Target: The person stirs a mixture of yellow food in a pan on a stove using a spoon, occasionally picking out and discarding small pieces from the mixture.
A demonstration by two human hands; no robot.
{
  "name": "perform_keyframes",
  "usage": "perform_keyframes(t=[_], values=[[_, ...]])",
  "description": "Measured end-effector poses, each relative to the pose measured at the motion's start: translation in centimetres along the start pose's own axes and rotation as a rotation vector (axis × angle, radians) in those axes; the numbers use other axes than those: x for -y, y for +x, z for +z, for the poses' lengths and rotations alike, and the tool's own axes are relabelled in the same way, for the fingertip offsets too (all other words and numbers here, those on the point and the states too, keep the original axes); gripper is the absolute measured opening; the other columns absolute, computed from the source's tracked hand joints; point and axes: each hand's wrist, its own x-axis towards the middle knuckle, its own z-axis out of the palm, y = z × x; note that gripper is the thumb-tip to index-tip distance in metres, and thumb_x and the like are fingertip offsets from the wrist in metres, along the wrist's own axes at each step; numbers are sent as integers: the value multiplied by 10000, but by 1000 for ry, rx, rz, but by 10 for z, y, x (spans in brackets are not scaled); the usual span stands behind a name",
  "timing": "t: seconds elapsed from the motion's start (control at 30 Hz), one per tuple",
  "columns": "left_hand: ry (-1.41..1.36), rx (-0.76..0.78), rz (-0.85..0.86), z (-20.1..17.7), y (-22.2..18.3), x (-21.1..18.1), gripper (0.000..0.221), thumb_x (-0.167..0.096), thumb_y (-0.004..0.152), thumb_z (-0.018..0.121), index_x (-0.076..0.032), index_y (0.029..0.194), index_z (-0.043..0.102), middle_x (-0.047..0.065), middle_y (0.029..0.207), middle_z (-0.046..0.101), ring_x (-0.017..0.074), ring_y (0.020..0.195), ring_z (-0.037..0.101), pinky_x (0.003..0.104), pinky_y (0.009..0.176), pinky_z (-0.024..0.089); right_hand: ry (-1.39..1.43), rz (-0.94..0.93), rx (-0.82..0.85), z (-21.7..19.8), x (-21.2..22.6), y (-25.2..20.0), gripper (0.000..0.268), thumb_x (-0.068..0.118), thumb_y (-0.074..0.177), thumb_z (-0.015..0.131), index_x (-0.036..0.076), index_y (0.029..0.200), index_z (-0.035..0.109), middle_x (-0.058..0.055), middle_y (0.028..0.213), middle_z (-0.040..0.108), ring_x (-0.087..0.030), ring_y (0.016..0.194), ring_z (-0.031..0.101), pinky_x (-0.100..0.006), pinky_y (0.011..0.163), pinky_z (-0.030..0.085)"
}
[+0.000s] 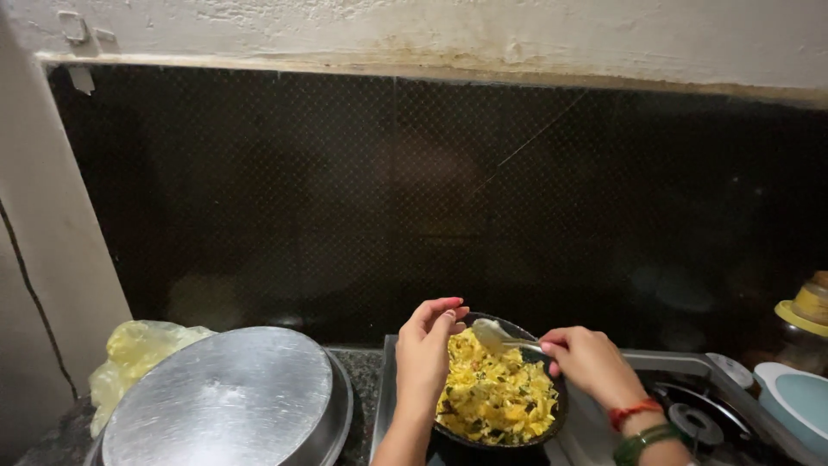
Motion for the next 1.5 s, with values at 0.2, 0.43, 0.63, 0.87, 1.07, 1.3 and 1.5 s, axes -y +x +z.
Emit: perform_keyframes(t=[0.2, 0.43, 0.63, 0.87, 1.07, 1.3, 1.5], values=[[-41, 54, 60, 8, 4, 12, 277, -145, 939, 571, -4, 1103, 744, 96, 1079, 783, 156, 1014, 744, 303, 895, 583, -219, -93, -178, -15, 14, -36, 284, 306, 903, 680, 270, 1164, 785, 49, 970, 748, -145, 923, 717, -342, 815, 581], [-59, 75, 77, 7, 4, 20, 275, -131, 939, 570, 5, 1103, 744, 114, 1059, 793, 175, 984, 743, 298, 891, 580, -538, -86, -228, -2, 1, -38, 212, 191, 918, 653, 233, 1047, 816, 51, 992, 758, -169, 913, 721, -374, 845, 578], [-169, 111, 116, 3, 10, 33, 267, -119, 941, 585, 19, 1104, 746, 122, 1068, 781, 179, 1003, 739, 314, 886, 589, -447, -112, -6, 24, 5, -32, 232, 189, 912, 661, 245, 1087, 804, 24, 1065, 787, -139, 947, 770, -361, 953, 556], [-56, 74, 14, -2, -5, 6, 281, -143, 943, 572, -18, 1123, 749, 97, 1071, 794, 173, 988, 741, 292, 888, 568, -367, -171, 39, 21, 29, -37, 263, 312, 934, 626, 179, 1096, 786, -71, 1062, 763, -269, 1022, 724, -419, 904, 558], [-113, 110, 87, -1, 0, 17, 279, -127, 939, 578, 7, 1112, 751, 111, 1062, 790, 175, 1000, 742, 305, 881, 581, -339, -167, 58, 28, 26, -18, 320, 365, 985, 572, 160, 1117, 780, -108, 1015, 770, -283, 957, 740, -416, 866, 564], [-108, 111, 70, -9, -1, 8, 277, -137, 947, 570, -3, 1113, 746, 101, 1070, 786, 163, 995, 740, 299, 890, 578, -79, 27, 25, 19, 1, -4, 339, 312, 1021, 522, 108, 1125, 772, -170, 883, 824, -303, 849, 789, -409, 802, 589], [-87, 106, 41, -1, -4, 7, 276, -132, 930, 591, -18, 1124, 751, 97, 1055, 800, 159, 936, 738, 279, 865, 561, -168, -53, -214, -5, 33, -57, 290, 345, 975, 579, 213, 1137, 779, -76, 1017, 771, -282, 981, 726, -423, 875, 555]])
